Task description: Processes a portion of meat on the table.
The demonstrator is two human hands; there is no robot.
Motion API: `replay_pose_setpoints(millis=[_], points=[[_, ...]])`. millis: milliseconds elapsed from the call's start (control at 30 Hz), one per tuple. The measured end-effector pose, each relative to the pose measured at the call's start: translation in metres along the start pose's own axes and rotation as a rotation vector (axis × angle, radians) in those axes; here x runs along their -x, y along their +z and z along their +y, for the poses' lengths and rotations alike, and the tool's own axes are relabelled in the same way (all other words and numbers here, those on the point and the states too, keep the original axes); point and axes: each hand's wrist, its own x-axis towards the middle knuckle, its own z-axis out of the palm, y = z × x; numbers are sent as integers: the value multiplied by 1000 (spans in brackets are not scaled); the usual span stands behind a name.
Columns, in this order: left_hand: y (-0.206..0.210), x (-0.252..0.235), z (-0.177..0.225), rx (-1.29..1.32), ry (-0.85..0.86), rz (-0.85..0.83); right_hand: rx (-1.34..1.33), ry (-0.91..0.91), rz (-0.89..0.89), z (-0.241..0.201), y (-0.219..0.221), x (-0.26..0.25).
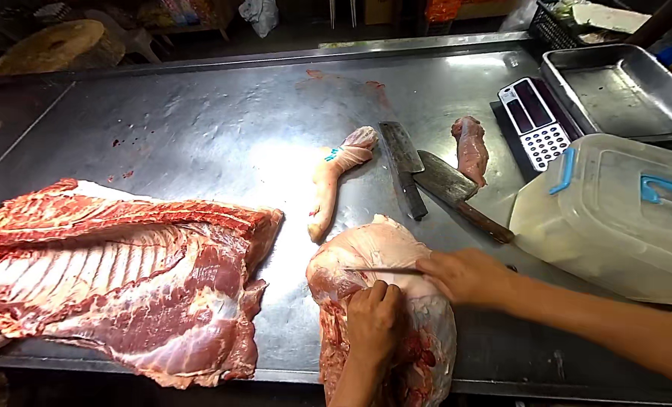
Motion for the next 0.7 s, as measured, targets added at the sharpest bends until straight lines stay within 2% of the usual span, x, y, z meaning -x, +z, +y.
replay_pose_setpoints(millis=[133,167,267,333,467,500,600,633,700], points=[[1,-3,0,-2,-2,-12,31,220,-100,29,-18,-23],[1,-3,-2,4,11,11,47,218,-72,31,-17,-17],[-2,0,-4,24,4,42,102,50,98,10,0,17],[-2,0,-5,26,-8,31,93,46,115,17,8,18],[-2,-2,-5,34,0,36,43,360,-139,45,-15,-5],[-3,-2,-7,53,10,57,37,340,-92,43,-14,1],[-3,2,-9,100,6,92,67,115,82,12,2,34],[-3,1,-10,103,0,92,83,75,93,10,8,37],[-3,-2,-10,110,-13,65,68,127,15,20,7,29]])
